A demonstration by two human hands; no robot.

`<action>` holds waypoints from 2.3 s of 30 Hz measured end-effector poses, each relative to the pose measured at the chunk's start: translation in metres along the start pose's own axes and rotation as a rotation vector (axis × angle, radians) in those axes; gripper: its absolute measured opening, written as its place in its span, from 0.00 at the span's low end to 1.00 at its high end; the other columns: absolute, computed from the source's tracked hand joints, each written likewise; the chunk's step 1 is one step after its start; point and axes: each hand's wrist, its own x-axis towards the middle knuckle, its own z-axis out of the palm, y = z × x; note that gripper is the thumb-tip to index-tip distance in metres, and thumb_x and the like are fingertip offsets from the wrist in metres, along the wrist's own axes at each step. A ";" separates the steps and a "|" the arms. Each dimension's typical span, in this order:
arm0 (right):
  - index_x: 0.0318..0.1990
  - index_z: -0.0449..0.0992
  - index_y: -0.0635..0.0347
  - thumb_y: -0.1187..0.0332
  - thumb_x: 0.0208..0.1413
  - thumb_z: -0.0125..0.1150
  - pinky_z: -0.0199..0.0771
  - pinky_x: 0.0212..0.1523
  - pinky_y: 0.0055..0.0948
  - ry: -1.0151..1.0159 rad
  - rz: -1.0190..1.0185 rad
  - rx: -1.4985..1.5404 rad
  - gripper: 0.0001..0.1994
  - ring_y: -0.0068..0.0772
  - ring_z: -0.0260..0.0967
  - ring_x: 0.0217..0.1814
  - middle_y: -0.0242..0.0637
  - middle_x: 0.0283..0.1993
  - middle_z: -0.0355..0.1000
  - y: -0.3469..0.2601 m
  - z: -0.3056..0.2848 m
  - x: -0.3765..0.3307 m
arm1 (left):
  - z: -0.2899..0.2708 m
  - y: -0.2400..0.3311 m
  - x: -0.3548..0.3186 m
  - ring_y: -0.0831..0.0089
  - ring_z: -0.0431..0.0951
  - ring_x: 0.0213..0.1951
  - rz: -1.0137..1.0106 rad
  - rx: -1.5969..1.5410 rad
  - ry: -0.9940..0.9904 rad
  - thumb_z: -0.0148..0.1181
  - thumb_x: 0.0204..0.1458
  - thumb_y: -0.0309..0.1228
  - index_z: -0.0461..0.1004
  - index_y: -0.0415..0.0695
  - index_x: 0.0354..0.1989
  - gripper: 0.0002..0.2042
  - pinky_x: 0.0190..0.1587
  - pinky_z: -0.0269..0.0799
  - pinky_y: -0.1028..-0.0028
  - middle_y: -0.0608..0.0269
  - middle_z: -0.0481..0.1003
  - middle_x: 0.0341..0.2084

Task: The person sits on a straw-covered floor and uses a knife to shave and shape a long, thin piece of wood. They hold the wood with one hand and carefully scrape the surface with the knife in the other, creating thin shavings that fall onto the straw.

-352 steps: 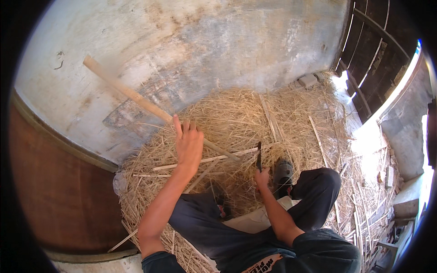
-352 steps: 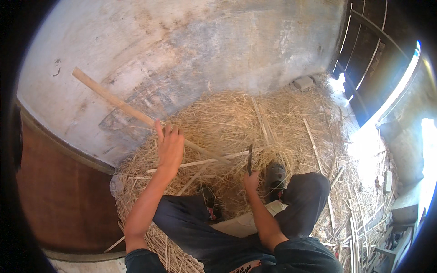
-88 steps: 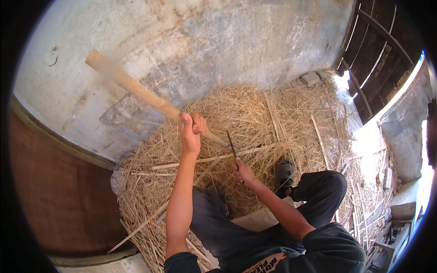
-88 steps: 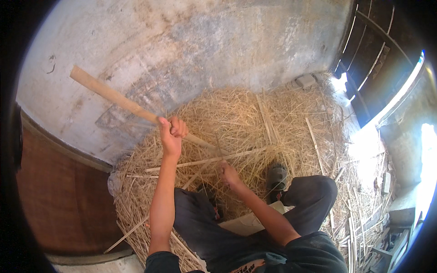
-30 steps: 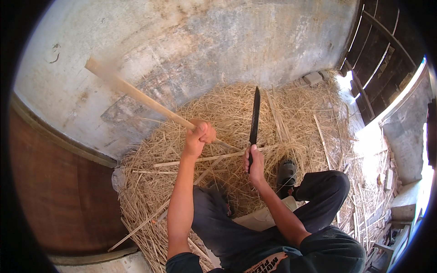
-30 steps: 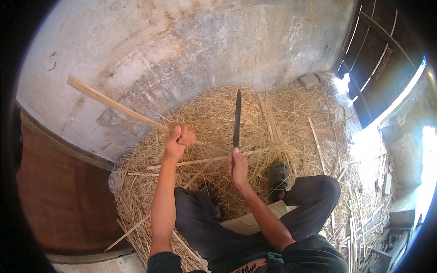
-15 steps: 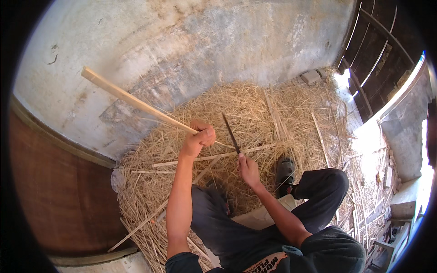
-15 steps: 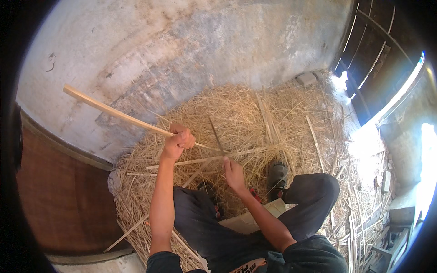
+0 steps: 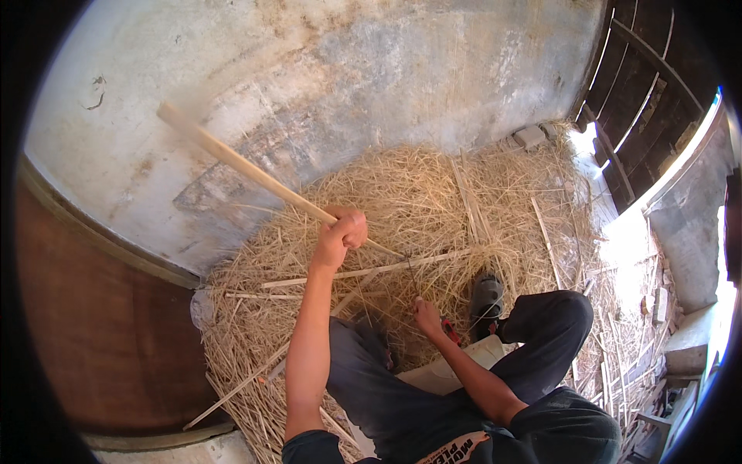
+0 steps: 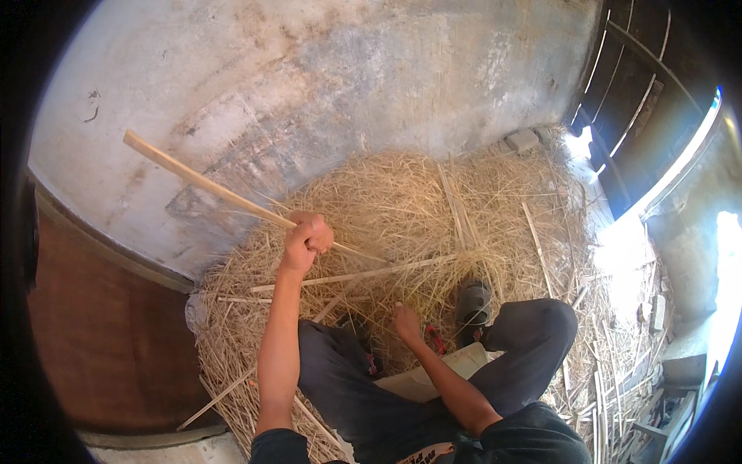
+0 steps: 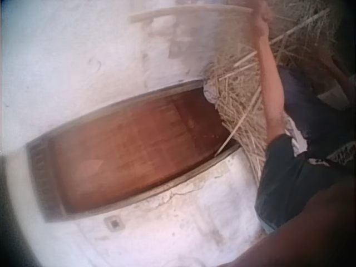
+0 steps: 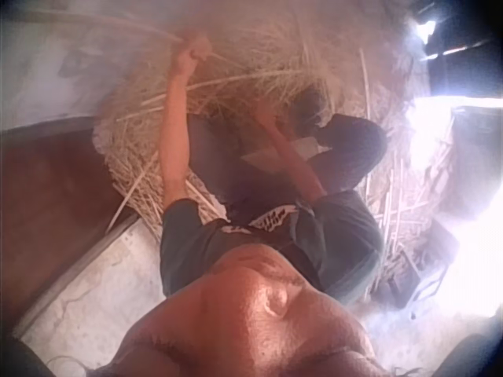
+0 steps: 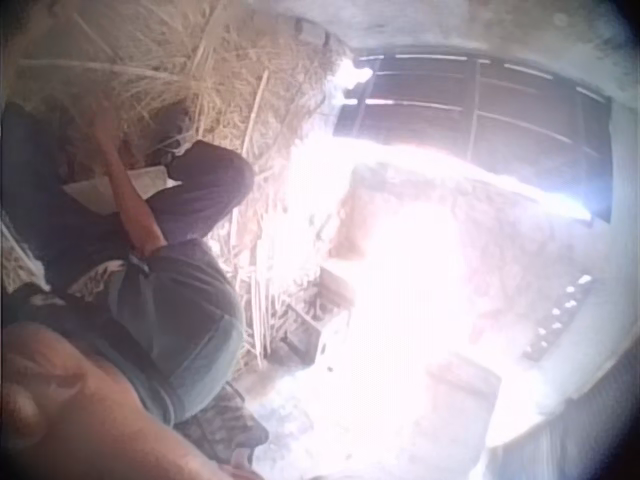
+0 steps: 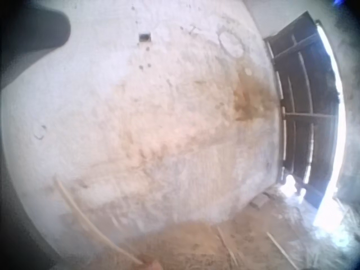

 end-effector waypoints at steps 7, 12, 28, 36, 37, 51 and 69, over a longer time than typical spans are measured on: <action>0.30 0.67 0.59 0.51 0.78 0.42 0.59 0.28 0.33 0.023 -0.195 0.455 0.25 0.26 0.59 0.25 0.31 0.23 0.62 -0.060 -0.018 -0.016 | 0.000 -0.004 0.006 0.76 0.59 0.24 0.158 0.078 0.292 0.51 0.49 0.28 0.65 0.47 0.36 0.06 0.31 0.62 0.69 0.67 0.59 0.21; 0.31 0.67 0.53 0.50 0.79 0.41 0.54 0.23 0.25 0.042 -0.451 0.317 0.23 0.17 0.51 0.19 0.23 0.21 0.57 -0.089 -0.013 -0.021 | 0.000 -0.002 0.008 0.74 0.56 0.27 0.137 0.083 0.190 0.48 0.41 0.31 0.60 0.47 0.48 0.21 0.35 0.59 0.70 0.67 0.58 0.25; 0.32 0.69 0.59 0.47 0.77 0.40 0.61 0.28 0.30 -0.062 -0.297 0.060 0.27 0.26 0.59 0.22 0.32 0.23 0.64 -0.109 -0.010 0.002 | -0.004 -0.007 0.005 0.77 0.51 0.22 0.134 0.065 0.056 0.47 0.45 0.30 0.60 0.47 0.51 0.21 0.30 0.52 0.71 0.70 0.53 0.18; 0.29 0.68 0.54 0.45 0.77 0.41 0.59 0.20 0.31 -0.374 0.005 0.690 0.27 0.25 0.58 0.16 0.29 0.19 0.61 -0.137 -0.043 -0.002 | -0.003 0.004 -0.001 0.80 0.51 0.17 0.010 -0.010 -0.037 0.55 0.49 0.38 0.65 0.44 0.47 0.18 0.24 0.46 0.74 0.73 0.55 0.14; 0.29 0.67 0.53 0.45 0.77 0.41 0.57 0.19 0.29 -0.335 -0.080 0.735 0.26 0.23 0.56 0.16 0.27 0.18 0.60 -0.147 -0.043 -0.009 | -0.006 0.006 -0.002 0.81 0.52 0.17 0.000 -0.034 -0.073 0.57 0.49 0.39 0.66 0.45 0.46 0.18 0.23 0.46 0.75 0.73 0.57 0.14; 0.40 0.65 0.54 0.45 0.77 0.45 0.54 0.13 0.26 -0.165 -0.054 0.506 0.21 0.20 0.51 0.12 0.26 0.19 0.58 -0.160 -0.046 -0.007 | -0.011 -0.005 0.007 0.70 0.60 0.36 0.148 -0.022 0.184 0.48 0.34 0.26 0.61 0.49 0.41 0.20 0.47 0.64 0.64 0.65 0.61 0.34; 0.36 0.68 0.56 0.51 0.79 0.42 0.53 0.21 0.23 0.158 -0.503 0.436 0.21 0.16 0.53 0.20 0.22 0.22 0.58 -0.179 -0.048 -0.026 | -0.008 -0.003 0.003 0.70 0.73 0.38 0.222 0.095 0.331 0.70 0.35 0.71 0.68 0.46 0.38 0.39 0.52 0.76 0.59 0.67 0.69 0.32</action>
